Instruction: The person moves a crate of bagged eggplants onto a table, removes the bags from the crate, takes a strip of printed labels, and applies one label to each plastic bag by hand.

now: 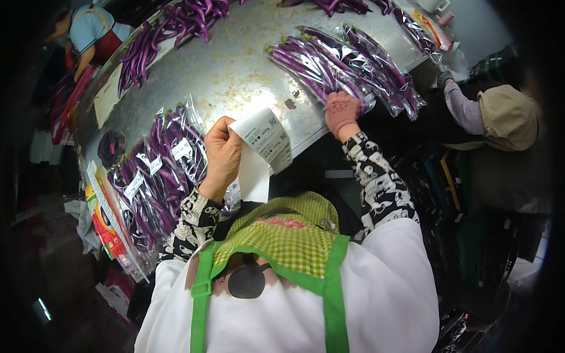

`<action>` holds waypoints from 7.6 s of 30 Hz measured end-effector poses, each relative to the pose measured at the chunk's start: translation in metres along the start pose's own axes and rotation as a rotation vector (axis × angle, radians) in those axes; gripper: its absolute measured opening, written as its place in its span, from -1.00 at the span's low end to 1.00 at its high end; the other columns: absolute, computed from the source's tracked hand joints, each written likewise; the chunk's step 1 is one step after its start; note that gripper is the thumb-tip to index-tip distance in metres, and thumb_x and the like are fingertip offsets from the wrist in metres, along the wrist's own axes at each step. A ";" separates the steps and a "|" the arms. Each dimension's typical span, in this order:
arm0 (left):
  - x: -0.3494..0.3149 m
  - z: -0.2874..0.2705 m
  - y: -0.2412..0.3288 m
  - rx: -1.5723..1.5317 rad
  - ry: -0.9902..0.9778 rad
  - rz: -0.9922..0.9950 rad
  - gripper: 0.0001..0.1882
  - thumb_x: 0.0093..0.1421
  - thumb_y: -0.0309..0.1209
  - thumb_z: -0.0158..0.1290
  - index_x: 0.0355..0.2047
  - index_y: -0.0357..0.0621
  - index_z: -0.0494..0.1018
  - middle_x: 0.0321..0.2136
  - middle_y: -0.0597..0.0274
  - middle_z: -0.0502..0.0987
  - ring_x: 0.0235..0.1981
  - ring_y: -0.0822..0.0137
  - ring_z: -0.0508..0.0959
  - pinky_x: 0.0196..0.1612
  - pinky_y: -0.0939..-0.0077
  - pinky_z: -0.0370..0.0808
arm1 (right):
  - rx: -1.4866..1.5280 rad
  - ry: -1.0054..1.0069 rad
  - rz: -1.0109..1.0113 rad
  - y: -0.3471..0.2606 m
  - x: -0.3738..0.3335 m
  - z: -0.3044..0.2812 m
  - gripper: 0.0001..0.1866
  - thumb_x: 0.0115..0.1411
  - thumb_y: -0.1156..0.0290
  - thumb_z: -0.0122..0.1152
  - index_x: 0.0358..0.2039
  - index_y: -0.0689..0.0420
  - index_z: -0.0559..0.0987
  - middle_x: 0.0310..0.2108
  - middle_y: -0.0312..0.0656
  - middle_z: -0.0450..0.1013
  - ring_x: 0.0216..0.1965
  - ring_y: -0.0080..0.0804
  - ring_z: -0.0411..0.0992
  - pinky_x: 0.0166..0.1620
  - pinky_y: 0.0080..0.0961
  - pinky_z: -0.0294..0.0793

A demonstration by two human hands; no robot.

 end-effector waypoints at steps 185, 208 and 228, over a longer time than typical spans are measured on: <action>0.000 0.075 0.058 0.861 -0.139 0.538 -0.92 0.16 -0.55 0.18 -0.33 -0.28 0.55 -0.41 0.20 0.62 -0.45 0.37 0.56 -0.36 0.55 0.45 | 0.345 0.053 -0.012 0.036 -0.014 -0.006 -0.41 -0.02 0.02 0.25 -0.03 0.10 0.47 -0.12 -0.07 0.44 -0.06 -0.14 0.46 -0.05 -0.13 0.36; -0.005 0.110 0.111 0.601 -0.204 0.680 -0.71 0.00 -0.47 0.36 -0.26 -0.23 0.57 -0.37 0.18 0.61 -0.38 0.44 0.59 -0.37 0.62 0.49 | 2.176 -0.117 -0.286 -0.018 -0.107 -0.196 -0.58 0.17 0.40 0.36 0.00 0.27 0.49 -0.16 -0.20 0.53 -0.16 -0.60 0.47 -0.15 -0.66 0.51; -0.008 0.072 0.004 0.513 -0.168 0.000 -0.89 0.17 -0.49 0.23 -0.39 -0.28 0.54 -0.54 0.34 0.58 -0.53 0.64 0.50 -0.48 0.73 0.41 | 2.125 0.137 -0.420 -0.003 -0.106 -0.177 -0.85 0.16 0.58 0.27 -0.25 0.21 0.53 -0.17 -0.22 0.37 -0.20 -0.52 0.40 -0.10 -0.60 0.42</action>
Point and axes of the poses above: each hand's wrist, its own x-axis towards the middle knuckle, its own z-axis out of the palm, y = z × x, the point moved 10 cm from there along x, towards the middle knuckle
